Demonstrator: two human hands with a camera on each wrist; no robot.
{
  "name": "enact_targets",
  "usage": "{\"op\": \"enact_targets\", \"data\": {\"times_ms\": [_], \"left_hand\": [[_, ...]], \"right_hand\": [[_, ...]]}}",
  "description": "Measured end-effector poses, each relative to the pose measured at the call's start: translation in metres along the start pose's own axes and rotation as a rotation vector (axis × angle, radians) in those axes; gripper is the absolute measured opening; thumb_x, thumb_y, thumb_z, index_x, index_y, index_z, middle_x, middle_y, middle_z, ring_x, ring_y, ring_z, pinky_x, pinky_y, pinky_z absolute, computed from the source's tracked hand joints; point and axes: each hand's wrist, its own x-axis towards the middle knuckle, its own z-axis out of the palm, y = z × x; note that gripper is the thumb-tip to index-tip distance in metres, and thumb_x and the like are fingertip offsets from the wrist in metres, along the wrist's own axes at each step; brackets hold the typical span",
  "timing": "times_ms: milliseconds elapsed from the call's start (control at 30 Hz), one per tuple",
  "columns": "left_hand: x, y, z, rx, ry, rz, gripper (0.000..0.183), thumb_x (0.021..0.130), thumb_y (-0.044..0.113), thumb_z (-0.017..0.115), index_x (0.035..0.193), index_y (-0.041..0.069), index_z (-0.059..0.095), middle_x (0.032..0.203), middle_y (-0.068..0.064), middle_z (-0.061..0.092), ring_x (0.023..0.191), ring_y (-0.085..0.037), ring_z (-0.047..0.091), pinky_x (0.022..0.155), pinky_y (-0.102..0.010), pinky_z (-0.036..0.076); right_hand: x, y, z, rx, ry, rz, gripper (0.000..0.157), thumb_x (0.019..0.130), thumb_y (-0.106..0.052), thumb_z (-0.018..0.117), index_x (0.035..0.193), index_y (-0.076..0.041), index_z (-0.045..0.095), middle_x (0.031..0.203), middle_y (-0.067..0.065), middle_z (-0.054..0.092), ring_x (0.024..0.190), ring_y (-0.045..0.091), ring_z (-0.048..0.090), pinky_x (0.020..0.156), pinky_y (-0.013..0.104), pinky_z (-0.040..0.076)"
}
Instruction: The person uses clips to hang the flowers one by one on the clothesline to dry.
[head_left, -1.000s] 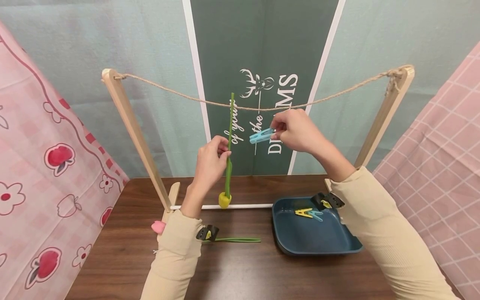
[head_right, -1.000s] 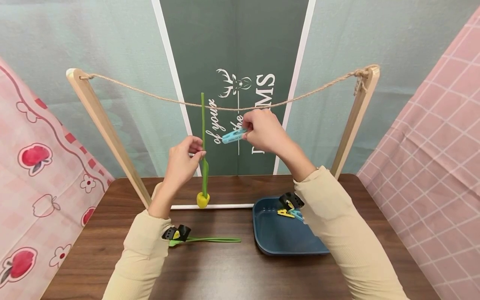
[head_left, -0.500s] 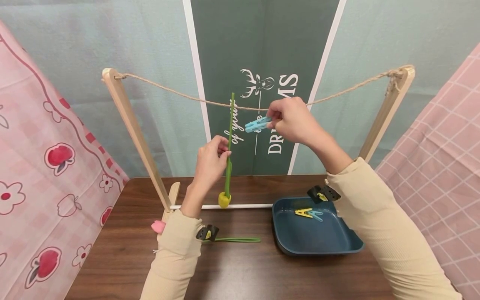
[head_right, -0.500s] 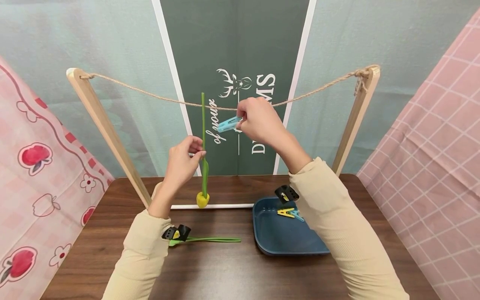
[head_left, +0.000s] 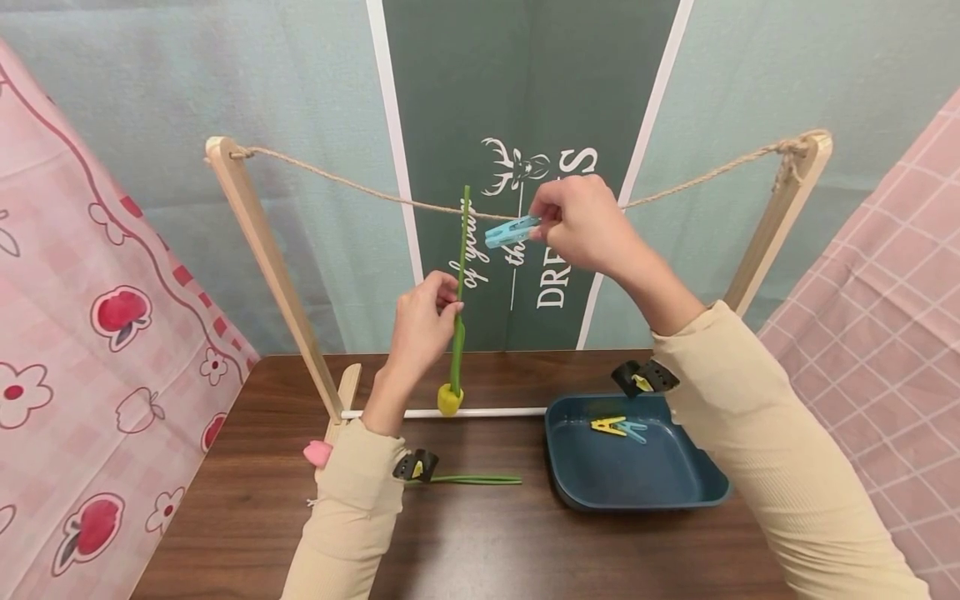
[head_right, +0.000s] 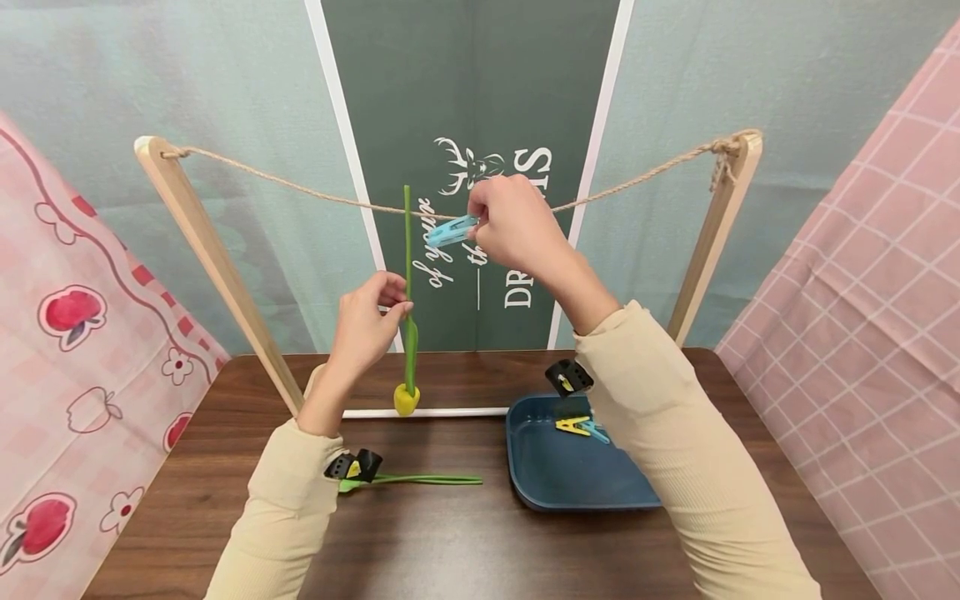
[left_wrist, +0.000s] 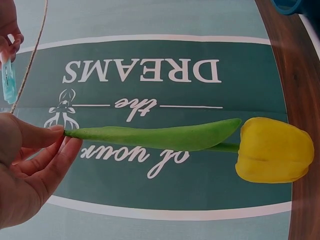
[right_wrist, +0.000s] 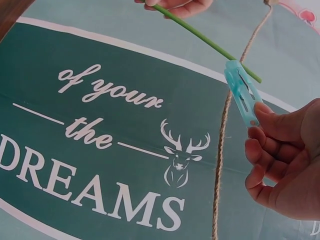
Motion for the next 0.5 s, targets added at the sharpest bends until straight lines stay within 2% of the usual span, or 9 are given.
{"op": "enact_targets", "data": {"times_ms": [300,433,500], "left_hand": [[0.000,0.000,0.001,-0.001,0.002,0.009,0.016,0.082,-0.005,0.062,0.097,-0.004,0.058,0.081,-0.012,0.061,0.074,-0.022,0.060,0.066,-0.032,0.051],[0.001,0.000,0.000,0.001,0.001,0.013,0.015,0.082,-0.005,0.062,0.096,-0.004,0.058,0.081,-0.012,0.061,0.075,-0.022,0.060,0.066,-0.032,0.051],[0.002,0.001,0.000,0.003,0.003,0.014,0.015,0.082,-0.005,0.062,0.096,-0.003,0.058,0.081,-0.012,0.061,0.075,-0.022,0.060,0.066,-0.032,0.050]], "right_hand": [[0.007,-0.005,-0.007,-0.010,0.020,-0.013,0.010,0.075,0.009,0.056,0.074,0.004,0.064,0.068,0.015,0.063,0.066,0.028,0.057,0.064,0.035,0.039],[0.011,-0.007,-0.009,-0.016,0.027,-0.017,0.011,0.075,0.009,0.054,0.074,0.003,0.064,0.070,0.015,0.064,0.070,0.029,0.058,0.075,0.037,0.038],[0.012,-0.008,-0.010,-0.024,0.026,-0.019,0.012,0.076,0.009,0.053,0.075,0.004,0.064,0.071,0.016,0.065,0.072,0.029,0.058,0.076,0.038,0.038]]}}
